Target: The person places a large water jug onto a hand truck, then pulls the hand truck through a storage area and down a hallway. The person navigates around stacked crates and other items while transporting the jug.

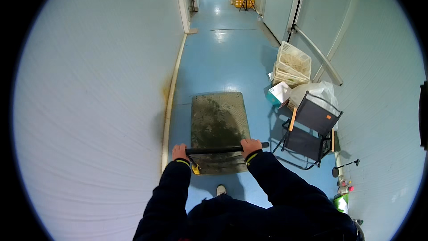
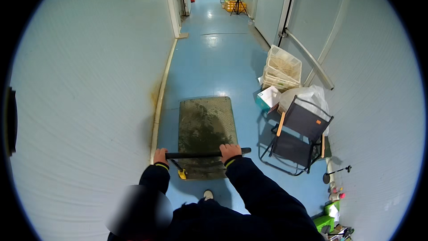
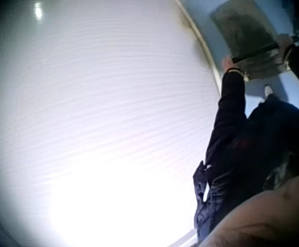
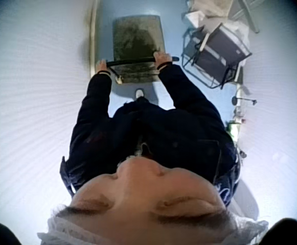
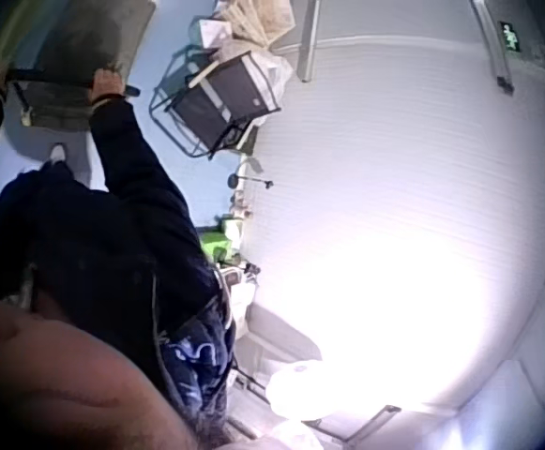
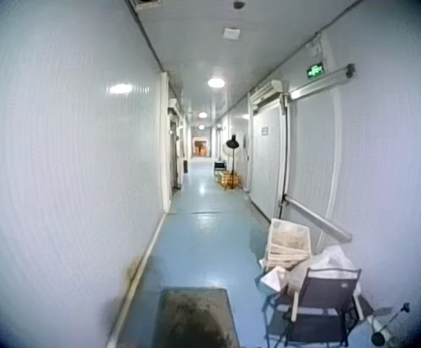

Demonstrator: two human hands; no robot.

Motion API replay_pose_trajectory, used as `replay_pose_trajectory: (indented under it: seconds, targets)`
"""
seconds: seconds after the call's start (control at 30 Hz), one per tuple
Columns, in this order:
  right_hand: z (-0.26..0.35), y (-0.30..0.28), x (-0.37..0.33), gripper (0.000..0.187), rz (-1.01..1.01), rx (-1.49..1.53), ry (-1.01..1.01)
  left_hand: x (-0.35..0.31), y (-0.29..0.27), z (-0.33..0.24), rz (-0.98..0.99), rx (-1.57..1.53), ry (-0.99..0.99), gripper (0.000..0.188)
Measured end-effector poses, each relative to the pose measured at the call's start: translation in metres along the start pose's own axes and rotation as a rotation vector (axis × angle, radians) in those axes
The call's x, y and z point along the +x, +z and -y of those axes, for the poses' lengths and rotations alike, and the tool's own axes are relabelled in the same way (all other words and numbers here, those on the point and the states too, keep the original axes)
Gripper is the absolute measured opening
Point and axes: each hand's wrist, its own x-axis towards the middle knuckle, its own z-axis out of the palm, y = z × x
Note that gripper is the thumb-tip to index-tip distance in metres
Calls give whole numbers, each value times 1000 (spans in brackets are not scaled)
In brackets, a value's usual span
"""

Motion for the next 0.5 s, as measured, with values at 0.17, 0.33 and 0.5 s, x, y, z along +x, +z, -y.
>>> replay_pose_trajectory:
  seconds: [0.17,0.33,0.5]
  targets:
    - [-33,20,135,22,81,-57,-14,142,37,23,83,-47,43,26]
    - [-55,39,279,28,143,9,-34,280,77,53,-28,-57,64,28]
    - [-97,48,415,30,-14,57,-157,427,112,68,60,-18,-11,27]
